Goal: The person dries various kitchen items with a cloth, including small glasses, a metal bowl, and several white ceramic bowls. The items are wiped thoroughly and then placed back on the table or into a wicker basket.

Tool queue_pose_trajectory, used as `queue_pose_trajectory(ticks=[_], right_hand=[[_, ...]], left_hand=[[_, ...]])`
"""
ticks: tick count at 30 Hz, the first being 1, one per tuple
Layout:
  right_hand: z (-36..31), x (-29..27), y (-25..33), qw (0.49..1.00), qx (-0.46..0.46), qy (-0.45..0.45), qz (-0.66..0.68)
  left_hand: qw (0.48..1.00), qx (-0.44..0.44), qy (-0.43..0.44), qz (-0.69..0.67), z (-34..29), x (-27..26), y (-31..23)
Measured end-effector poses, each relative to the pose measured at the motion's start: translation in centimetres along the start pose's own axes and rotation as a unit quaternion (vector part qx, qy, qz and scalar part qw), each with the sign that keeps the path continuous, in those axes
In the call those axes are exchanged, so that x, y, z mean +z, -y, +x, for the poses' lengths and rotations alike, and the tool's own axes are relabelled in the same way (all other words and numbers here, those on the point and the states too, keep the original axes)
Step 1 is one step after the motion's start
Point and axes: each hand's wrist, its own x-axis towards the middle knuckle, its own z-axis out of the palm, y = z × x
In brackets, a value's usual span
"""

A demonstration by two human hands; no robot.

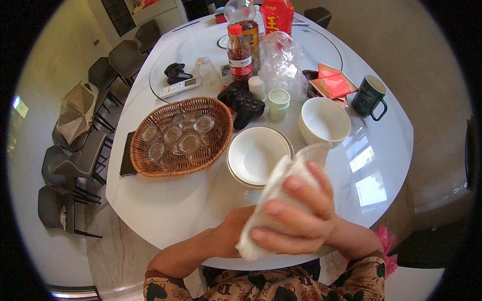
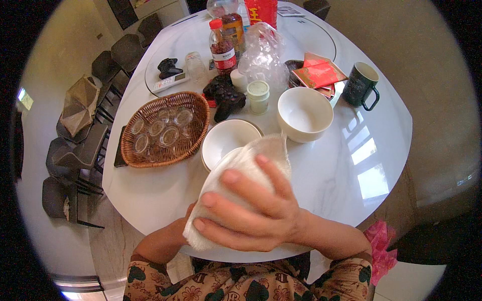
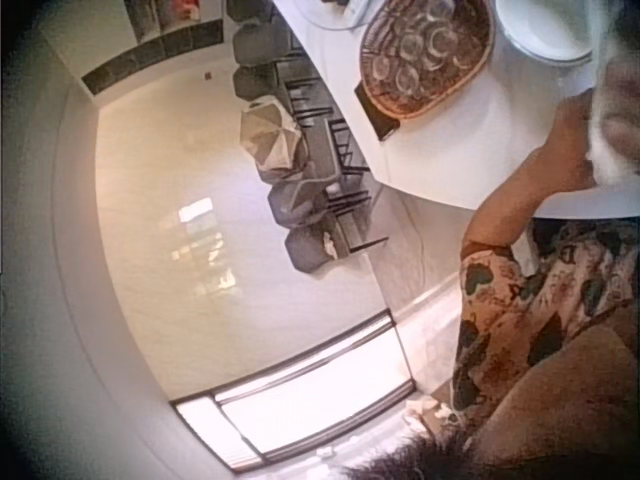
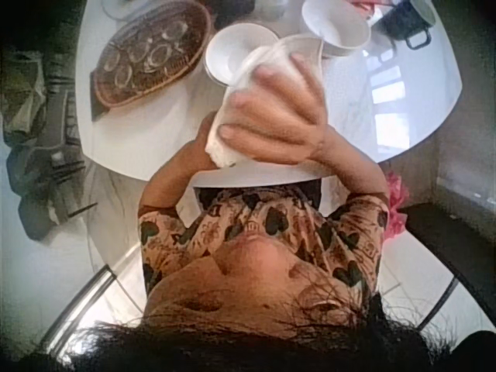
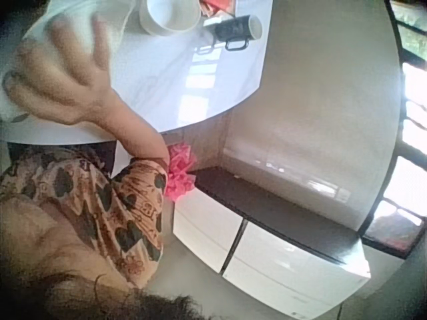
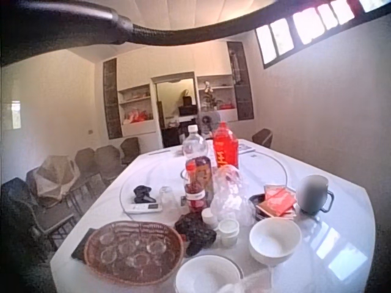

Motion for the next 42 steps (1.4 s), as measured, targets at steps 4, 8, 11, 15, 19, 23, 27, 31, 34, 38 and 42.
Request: queue_pose_trajectory(ticks=[4,8,11,15,19,23,27,31,34,38,42], right_hand=[[-0.2,-0.1,-1.8,0.983,0.072,0.093,0.142],[-0.3,0.2,-0.5,0.789,0.401,-0.072,0.459],[-1.5,0.7,-1.0,0.893,0.28,-0.038,0.349],[-0.9,0.4,-0.5,0.997,-0.056,-0.016,0.04],[-0.2,-0.1,-1.9,0.949,0.157,0.02,0.272],[-1.5,1.0,-0.2,0.754,0.469,-0.092,0.45],[-0.4,0.6,-0.4,0.982,0.139,0.026,0.125],[-0.1,-0.1,-1.2,0.969,0.146,0.037,0.194],[-0.9,-0.2,-1.2,0.845,0.339,-0.047,0.411],[-1.5,0.7,-0.3,0.688,0.495,-0.096,0.521],[-1.3,0.2,-0.8,0.963,0.164,-0.003,0.212]], left_hand=[[0.989,-0.035,0.039,0.135,-0.5,-0.3,0.4],[0.98,0.042,0.01,0.195,1.1,-0.2,-0.5],[0.988,0.005,0.019,0.153,1.1,-0.7,-0.6],[0.996,-0.072,0.045,-0.009,0.4,-0.7,-1.0],[0.995,-0.067,0.058,0.046,0.2,-0.8,-0.7],[0.993,-0.081,-0.005,0.089,1.0,-0.5,-1.5],[0.993,-0.11,-0.045,0.007,0.6,-0.9,-1.3],[0.99,-0.118,0.022,0.077,0.6,-0.8,-0.5],[0.97,-0.108,0.072,0.207,0.0,-0.6,0.0],[0.954,-0.121,0.129,0.241,-0.1,-1.0,-0.1],[0.982,-0.134,0.034,-0.126,-3.3,-1.8,2.3]])
